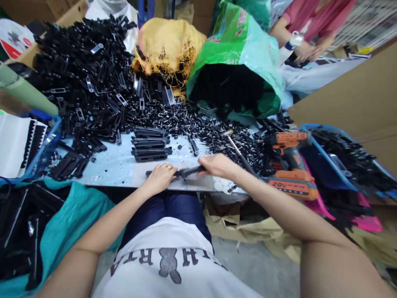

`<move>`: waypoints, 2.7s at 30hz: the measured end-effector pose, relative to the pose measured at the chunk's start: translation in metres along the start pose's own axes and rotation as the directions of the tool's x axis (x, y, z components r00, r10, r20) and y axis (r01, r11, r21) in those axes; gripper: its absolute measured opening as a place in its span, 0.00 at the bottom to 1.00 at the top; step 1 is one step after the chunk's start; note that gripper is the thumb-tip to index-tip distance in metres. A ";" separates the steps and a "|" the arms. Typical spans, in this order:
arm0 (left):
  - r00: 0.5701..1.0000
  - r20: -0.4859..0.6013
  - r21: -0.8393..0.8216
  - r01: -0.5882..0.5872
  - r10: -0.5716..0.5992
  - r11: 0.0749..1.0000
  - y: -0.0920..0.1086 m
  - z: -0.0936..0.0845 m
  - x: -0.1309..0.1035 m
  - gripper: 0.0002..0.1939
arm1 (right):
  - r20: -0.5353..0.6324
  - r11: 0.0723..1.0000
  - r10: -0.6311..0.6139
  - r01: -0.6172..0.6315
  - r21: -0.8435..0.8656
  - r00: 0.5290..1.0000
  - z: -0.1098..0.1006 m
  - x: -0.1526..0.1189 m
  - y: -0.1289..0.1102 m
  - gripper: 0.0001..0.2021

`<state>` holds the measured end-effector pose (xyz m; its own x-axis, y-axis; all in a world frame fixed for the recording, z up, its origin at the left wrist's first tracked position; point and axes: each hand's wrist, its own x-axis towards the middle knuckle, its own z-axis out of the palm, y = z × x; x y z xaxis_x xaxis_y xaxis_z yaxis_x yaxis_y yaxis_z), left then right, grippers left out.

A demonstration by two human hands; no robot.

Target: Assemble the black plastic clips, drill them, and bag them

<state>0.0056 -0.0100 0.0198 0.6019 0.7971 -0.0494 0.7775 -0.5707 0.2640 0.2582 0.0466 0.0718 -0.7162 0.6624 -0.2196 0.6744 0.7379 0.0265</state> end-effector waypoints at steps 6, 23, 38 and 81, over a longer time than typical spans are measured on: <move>1.000 0.006 -0.083 -0.019 0.020 0.996 0.003 0.001 0.004 0.16 | -0.041 0.995 -0.103 0.103 0.010 0.994 0.053 -0.021 -0.058 0.23; 0.945 -0.315 -0.135 -0.133 0.085 0.982 -0.004 0.020 -0.006 0.21 | -0.107 0.986 0.162 -0.165 -0.014 0.981 0.020 -0.015 -0.085 0.23; 0.987 -0.132 -0.008 0.089 -0.089 0.996 0.005 -0.009 0.117 0.13 | -0.187 0.877 0.474 -0.480 0.018 0.860 0.036 0.018 -0.003 0.13; 0.840 -0.456 -0.257 0.191 -0.293 0.947 -0.019 -0.007 -0.040 0.17 | -0.200 0.956 0.003 0.056 0.288 0.980 0.018 0.021 -0.068 0.10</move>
<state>-0.0341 -0.0297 0.0239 0.1945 0.9272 0.3202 0.8046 -0.3375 0.4886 0.2006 0.0080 0.0477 -0.7357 0.6769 -0.0205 0.6564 0.7053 -0.2678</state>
